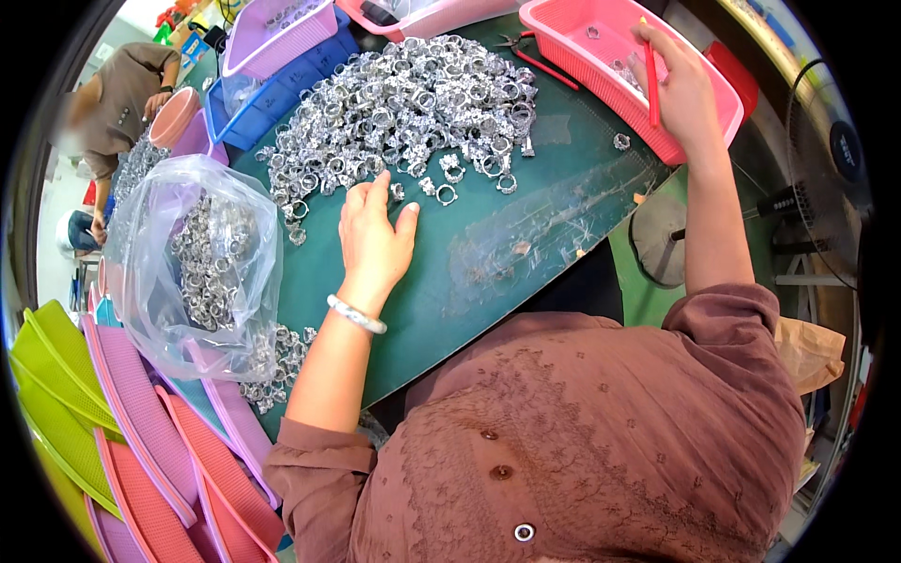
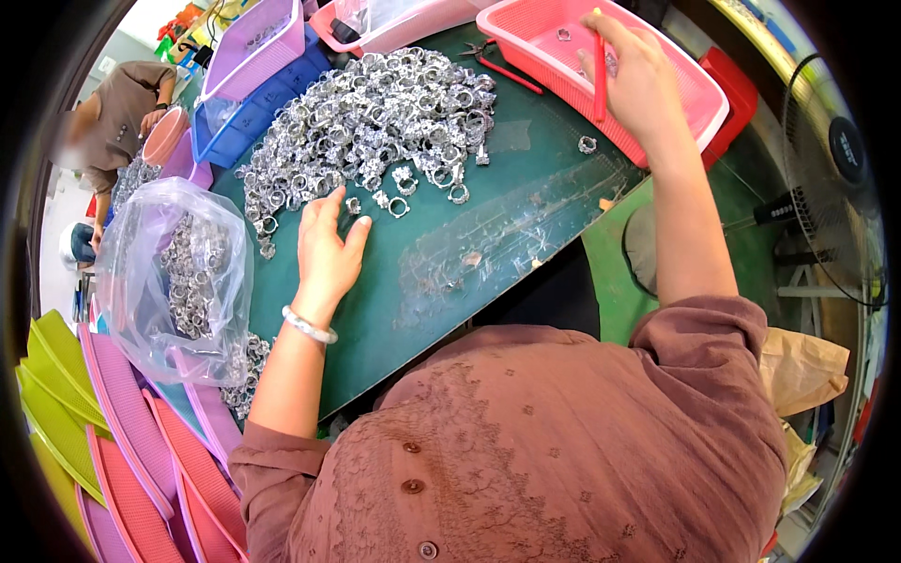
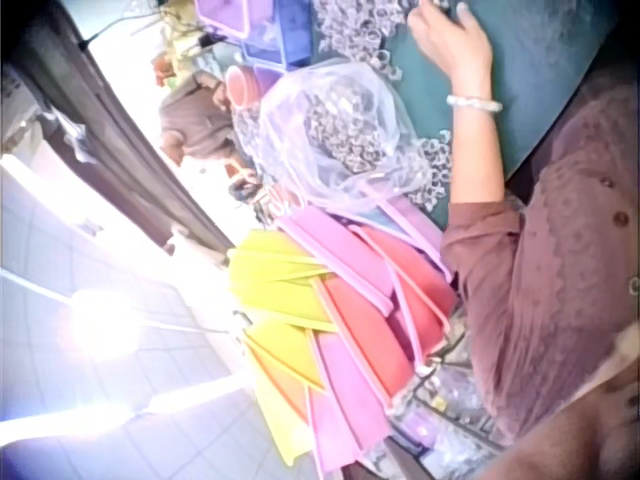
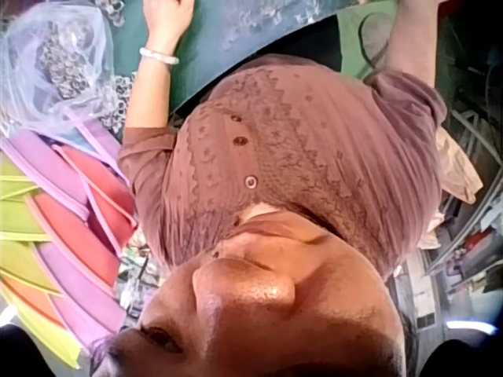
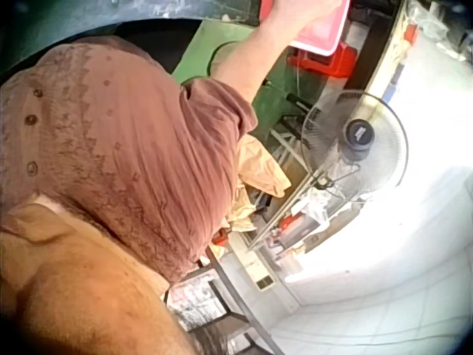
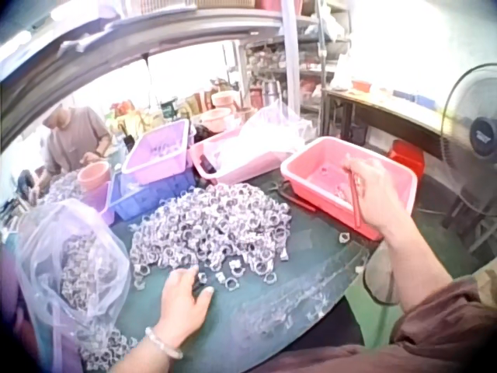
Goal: The person cleans a small metallic object by hand and with a red-handled tool, then places it into a pink container.
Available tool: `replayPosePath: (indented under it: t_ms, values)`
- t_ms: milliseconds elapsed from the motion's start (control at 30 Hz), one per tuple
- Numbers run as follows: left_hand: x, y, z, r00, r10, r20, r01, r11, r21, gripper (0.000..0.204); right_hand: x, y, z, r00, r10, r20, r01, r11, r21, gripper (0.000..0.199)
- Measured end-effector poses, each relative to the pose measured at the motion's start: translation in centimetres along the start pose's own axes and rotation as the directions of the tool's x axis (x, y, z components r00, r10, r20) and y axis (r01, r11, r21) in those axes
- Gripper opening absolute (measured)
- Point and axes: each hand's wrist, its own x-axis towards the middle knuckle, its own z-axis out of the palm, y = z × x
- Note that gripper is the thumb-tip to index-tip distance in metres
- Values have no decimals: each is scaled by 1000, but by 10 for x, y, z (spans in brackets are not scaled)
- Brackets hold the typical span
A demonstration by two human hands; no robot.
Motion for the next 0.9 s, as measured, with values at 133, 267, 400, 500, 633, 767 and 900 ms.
replayPosePath:
  t_ms: [133, 267, 400, 500, 633, 767, 900]
  values:
    - [5, -3, 8, 1000, -6, -16, 7, 998, 59, 30, -13, -51, 1, 989, 14, 147, -71, 920, 386, 28]
    - [6, -7, 10, 999, 19, -36, -22, 995, -94, 15, -45, -73, 21, 921, -163, 353, 5, 913, 407, 24]
    - [0, -20, 9, 977, -203, 63, 212, 899, -383, 7, -59, -77, 27, 845, -94, 527, -26, 976, 216, 27]
    - [-5, -8, -5, 901, -301, 312, 423, 457, -782, 11, -66, -72, 34, 833, -34, 552, -45, 991, 129, 29]
    - [-21, 2, -14, 950, -213, 228, 278, 246, -929, 22, -65, -76, 37, 863, -45, 503, -25, 991, 131, 31]
    - [-38, 15, -19, 966, -171, 191, 225, 210, -951, 45, -55, -93, 31, 912, -65, 404, -55, 959, 278, 27]
    - [-49, 24, -24, 971, -140, 193, 212, 139, -967, 53, -57, -122, 34, 923, -175, 343, -116, 725, 680, 23]
